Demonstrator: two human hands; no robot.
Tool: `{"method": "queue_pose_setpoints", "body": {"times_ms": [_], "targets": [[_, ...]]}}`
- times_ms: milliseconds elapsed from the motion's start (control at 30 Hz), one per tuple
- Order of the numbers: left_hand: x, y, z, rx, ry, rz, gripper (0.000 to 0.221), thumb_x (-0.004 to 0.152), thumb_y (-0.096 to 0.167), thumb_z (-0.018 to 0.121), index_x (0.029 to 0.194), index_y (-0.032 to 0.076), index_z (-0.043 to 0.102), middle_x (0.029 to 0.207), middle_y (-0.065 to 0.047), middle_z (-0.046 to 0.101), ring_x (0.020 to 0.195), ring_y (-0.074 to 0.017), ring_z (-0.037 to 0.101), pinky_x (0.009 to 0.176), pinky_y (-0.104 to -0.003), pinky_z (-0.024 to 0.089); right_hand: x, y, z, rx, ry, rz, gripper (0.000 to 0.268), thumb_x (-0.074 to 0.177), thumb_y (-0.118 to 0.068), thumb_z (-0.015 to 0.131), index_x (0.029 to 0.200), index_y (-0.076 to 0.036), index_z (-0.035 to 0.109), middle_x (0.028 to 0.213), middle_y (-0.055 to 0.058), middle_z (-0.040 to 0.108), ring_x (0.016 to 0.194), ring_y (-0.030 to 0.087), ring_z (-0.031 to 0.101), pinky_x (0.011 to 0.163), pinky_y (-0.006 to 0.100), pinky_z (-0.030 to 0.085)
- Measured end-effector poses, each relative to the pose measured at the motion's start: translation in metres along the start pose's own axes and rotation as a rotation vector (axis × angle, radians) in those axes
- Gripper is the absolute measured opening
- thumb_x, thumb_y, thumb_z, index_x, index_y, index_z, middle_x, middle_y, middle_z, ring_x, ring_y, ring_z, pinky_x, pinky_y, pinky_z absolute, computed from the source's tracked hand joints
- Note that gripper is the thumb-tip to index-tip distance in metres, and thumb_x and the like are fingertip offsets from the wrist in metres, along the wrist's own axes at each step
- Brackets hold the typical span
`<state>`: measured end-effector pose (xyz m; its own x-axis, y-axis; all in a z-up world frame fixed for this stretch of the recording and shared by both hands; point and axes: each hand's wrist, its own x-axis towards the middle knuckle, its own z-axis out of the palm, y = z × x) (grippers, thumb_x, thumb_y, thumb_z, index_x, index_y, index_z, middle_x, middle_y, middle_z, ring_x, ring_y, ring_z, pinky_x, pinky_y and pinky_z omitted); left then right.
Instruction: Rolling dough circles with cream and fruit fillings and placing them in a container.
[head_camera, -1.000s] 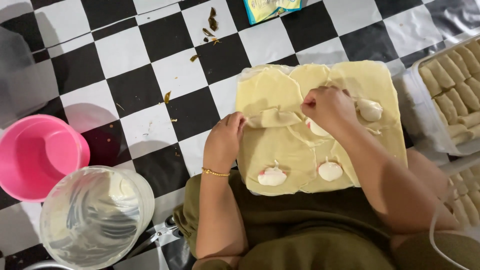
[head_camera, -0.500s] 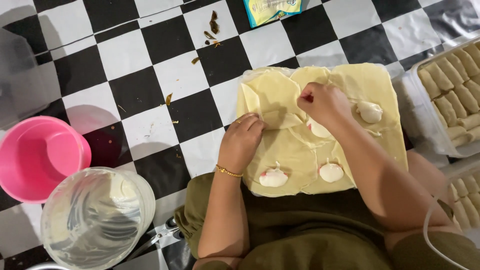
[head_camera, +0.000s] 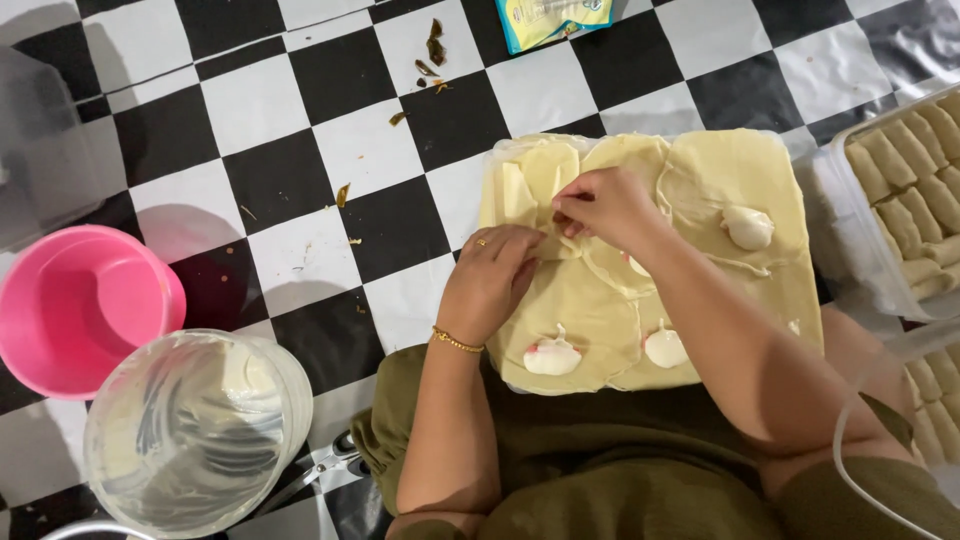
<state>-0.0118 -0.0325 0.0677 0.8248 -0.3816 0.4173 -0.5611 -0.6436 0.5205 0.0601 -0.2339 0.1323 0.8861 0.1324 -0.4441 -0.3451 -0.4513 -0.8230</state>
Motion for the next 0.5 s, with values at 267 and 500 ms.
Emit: {"method": "queue_pose_setpoints", "body": {"times_ms": [267, 500], "targets": [[0.001, -0.005, 0.005, -0.097, 0.016, -0.044, 0.038, 0.093, 0.007, 0.070, 0.128, 0.009, 0.056, 0.119, -0.010, 0.063, 0.125, -0.0293, 0.061, 0.111, -0.046, 0.047, -0.010, 0.017, -0.007, -0.246, 0.056, -0.169, 0.032, 0.090, -0.016, 0.067, 0.121, -0.013, 0.073, 0.091, 0.007, 0.077, 0.066, 0.013, 0.073, 0.068, 0.028, 0.060], [0.005, -0.004, -0.007, 0.031, -0.132, -0.172, 0.051, 0.084, 0.033, 0.082, 0.130, 0.022, 0.063, 0.131, 0.004, 0.056, 0.135, -0.0261, 0.039, 0.116, -0.054, 0.024, -0.016, 0.032, -0.018, -0.620, 0.169, -0.610, 0.028, 0.086, -0.027, 0.079, 0.111, -0.014, 0.075, 0.106, 0.007, 0.071, 0.090, 0.030, 0.071, 0.072, 0.042, 0.059]]}}
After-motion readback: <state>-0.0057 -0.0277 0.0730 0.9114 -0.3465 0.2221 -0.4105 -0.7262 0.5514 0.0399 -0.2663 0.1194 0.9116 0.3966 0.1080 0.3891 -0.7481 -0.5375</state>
